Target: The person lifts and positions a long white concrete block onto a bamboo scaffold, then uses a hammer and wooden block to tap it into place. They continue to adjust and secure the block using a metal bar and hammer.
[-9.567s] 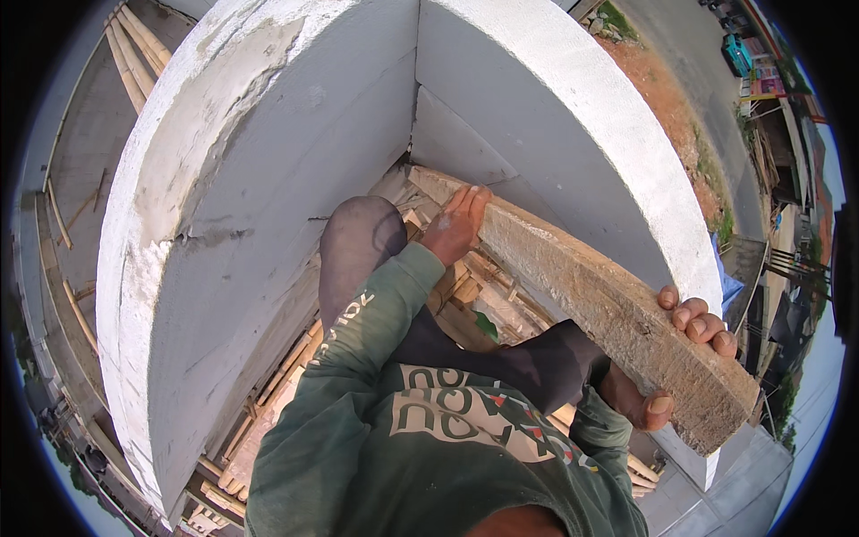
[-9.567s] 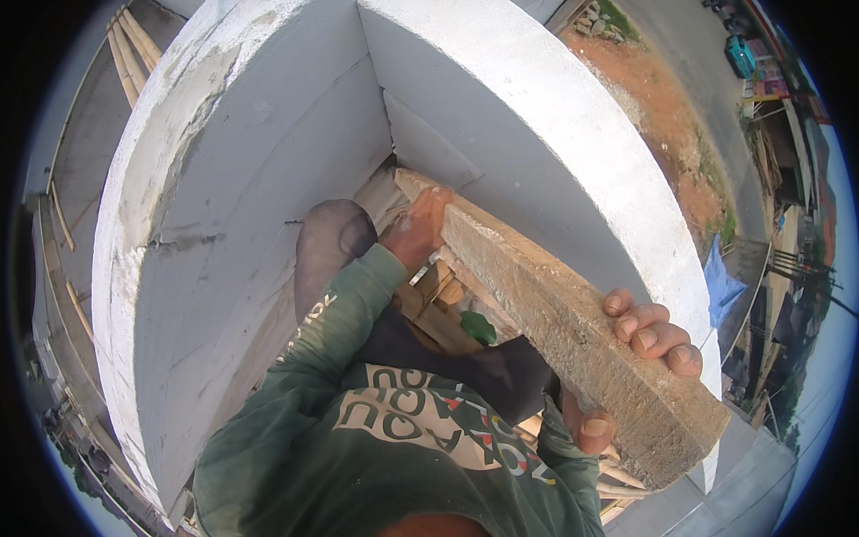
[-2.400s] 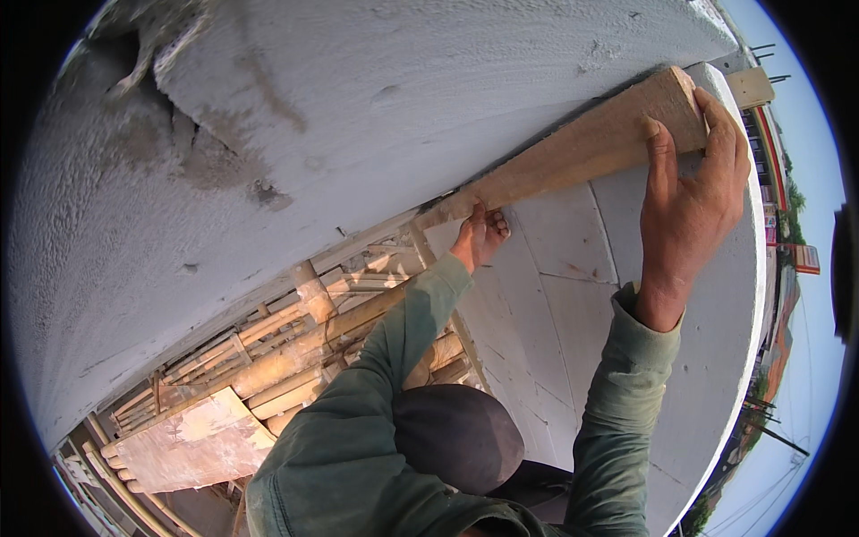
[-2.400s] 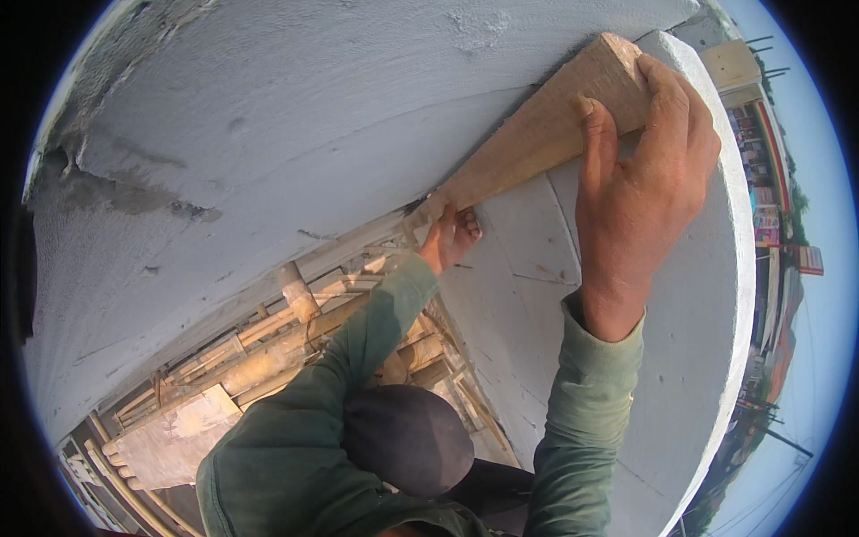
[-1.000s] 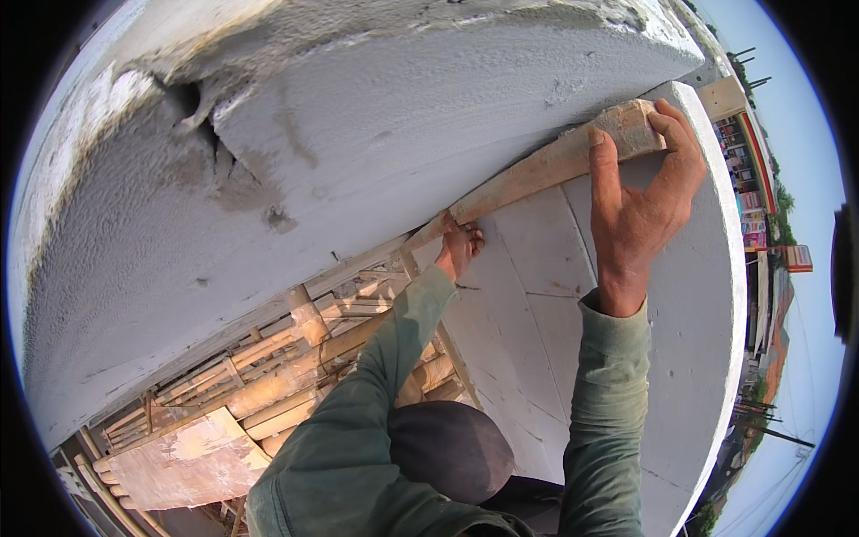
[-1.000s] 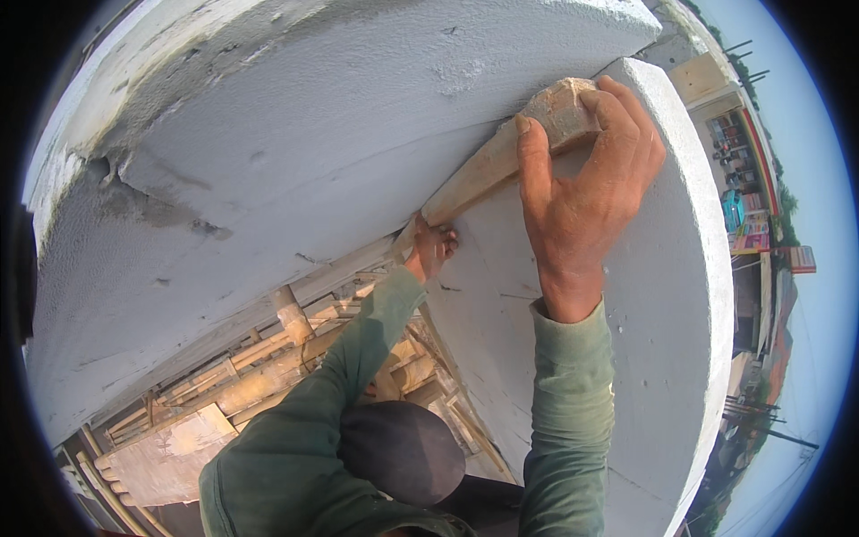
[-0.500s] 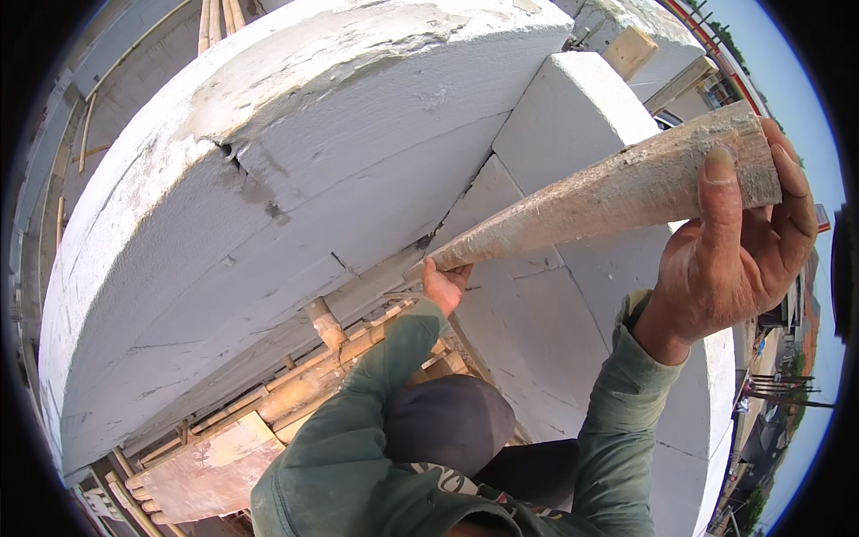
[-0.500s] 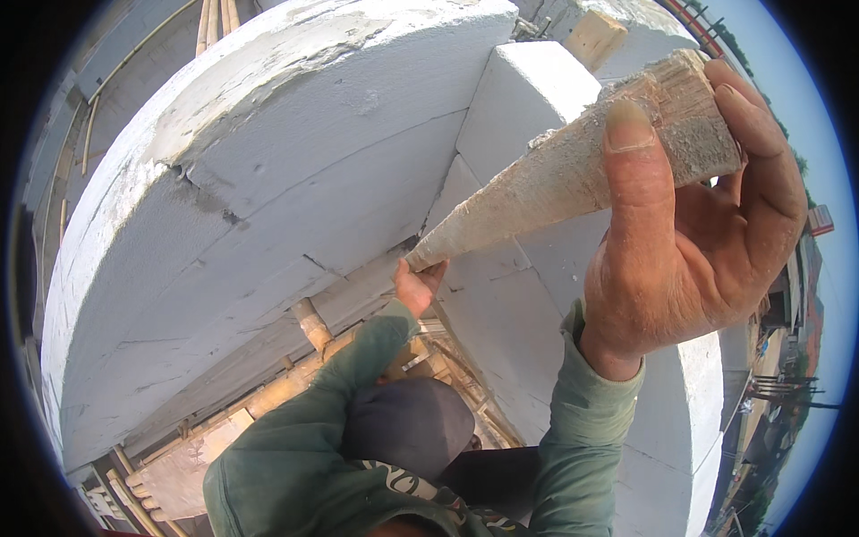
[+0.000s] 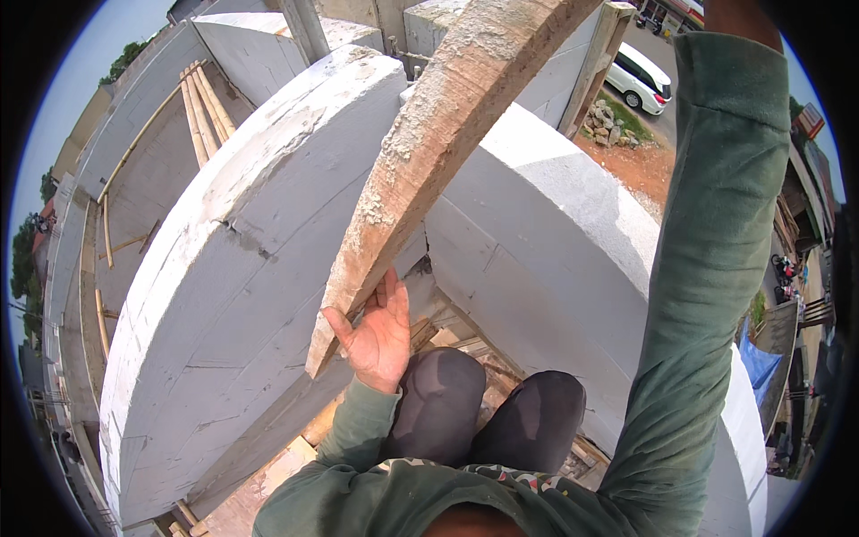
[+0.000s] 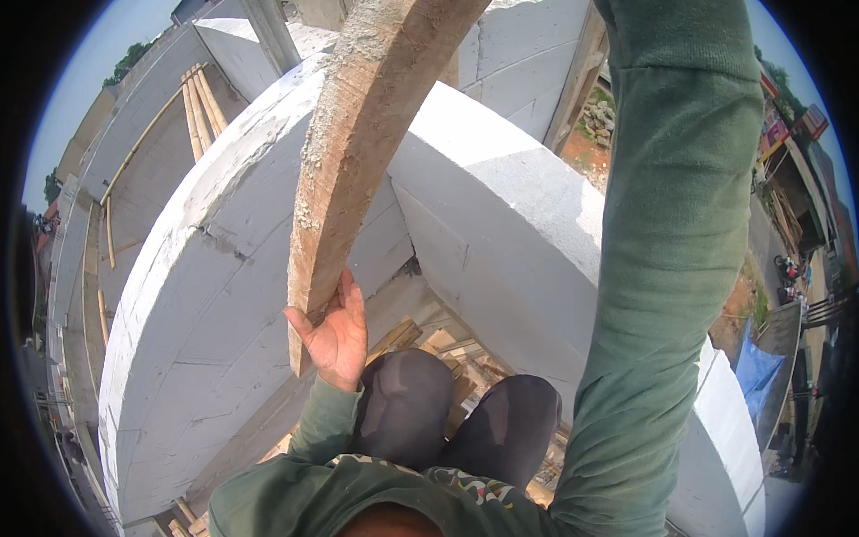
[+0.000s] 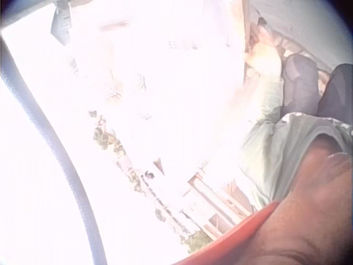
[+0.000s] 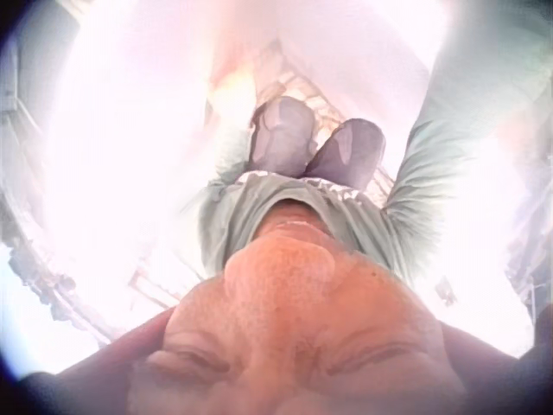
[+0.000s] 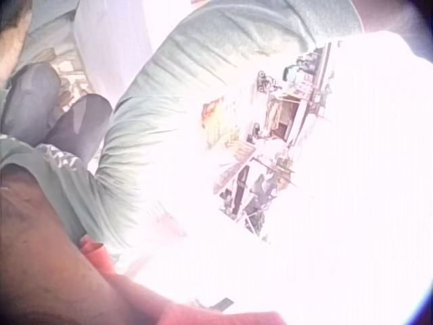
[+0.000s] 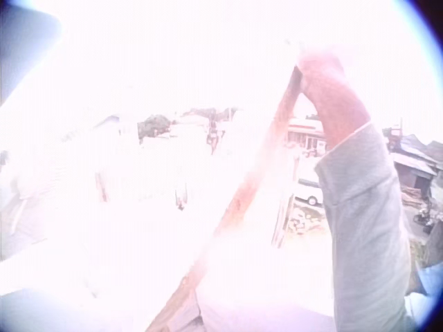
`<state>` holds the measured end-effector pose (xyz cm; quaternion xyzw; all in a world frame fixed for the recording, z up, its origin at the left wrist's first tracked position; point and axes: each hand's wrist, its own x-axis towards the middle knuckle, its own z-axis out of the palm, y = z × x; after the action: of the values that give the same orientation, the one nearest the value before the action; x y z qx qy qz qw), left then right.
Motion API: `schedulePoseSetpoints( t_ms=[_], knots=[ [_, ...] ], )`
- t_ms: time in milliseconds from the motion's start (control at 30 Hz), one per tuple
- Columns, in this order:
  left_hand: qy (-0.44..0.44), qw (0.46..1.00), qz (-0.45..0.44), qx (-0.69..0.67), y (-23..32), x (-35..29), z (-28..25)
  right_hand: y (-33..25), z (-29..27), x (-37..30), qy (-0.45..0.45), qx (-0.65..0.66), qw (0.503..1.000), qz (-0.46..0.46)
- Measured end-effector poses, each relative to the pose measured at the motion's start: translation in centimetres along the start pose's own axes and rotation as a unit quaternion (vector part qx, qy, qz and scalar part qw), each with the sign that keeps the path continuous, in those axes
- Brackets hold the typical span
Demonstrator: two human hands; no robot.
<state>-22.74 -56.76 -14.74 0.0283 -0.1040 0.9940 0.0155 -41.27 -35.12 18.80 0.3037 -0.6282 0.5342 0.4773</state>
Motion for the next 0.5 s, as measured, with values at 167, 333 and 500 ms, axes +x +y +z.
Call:
schedulePoseSetpoints(
  t_ms=[167,333,500],
  knots=[
    [-0.087,0.976,0.154,0.125,3.2,-6.1,6.4,2.0,-0.7,-0.3,-0.028,0.051,0.989,0.135],
    [-0.091,0.722,0.522,0.445,12.7,-10.0,15.4,2.6,-2.7,-4.8,-0.103,0.034,0.958,0.266],
    [-0.194,0.539,0.631,0.523,19.6,-12.5,24.8,3.4,-6.8,-11.6,-0.481,-0.043,0.851,0.204]
  ],
)
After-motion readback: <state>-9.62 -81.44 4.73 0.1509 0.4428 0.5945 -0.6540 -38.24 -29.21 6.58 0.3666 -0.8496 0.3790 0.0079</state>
